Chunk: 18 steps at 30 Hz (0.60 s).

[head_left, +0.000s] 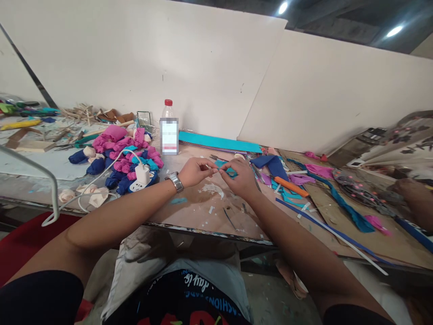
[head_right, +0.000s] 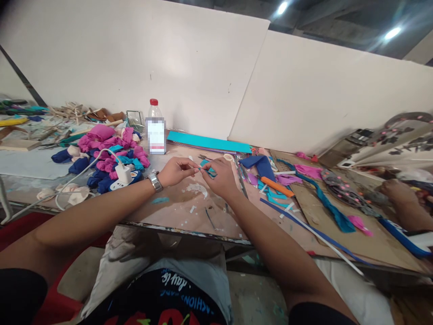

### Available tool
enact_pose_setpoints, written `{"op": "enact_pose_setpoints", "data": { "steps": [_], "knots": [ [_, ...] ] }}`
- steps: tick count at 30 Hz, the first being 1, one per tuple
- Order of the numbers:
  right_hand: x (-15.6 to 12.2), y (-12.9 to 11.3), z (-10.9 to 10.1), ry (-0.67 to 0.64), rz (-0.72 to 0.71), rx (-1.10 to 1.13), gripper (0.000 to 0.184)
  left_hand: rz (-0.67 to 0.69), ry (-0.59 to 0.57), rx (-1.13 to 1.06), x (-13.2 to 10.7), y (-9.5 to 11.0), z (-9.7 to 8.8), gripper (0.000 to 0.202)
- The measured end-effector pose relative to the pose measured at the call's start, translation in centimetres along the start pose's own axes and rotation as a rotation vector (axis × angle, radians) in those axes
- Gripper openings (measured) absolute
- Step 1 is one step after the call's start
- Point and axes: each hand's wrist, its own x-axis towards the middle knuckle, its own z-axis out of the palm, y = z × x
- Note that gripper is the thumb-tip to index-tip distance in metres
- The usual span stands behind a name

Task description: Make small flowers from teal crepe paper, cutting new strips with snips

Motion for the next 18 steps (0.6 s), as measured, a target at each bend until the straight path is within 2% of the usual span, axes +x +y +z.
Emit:
{"op": "enact_pose_setpoints", "data": {
  "steps": [8, 18],
  "knots": [
    [-0.05, -0.07, -0.19, 0.0, -0.051, 0.027, 0.011, -0.007, -0.033, -0.109, 0.29, -0.57, -0.1, 0.042],
    [-0.01, -0.15, -0.21, 0.007, -0.049, 0.023, 0.013, -0.033, -0.037, -0.197, 0.32, -0.65, -0.2, 0.04]
  ]
}}
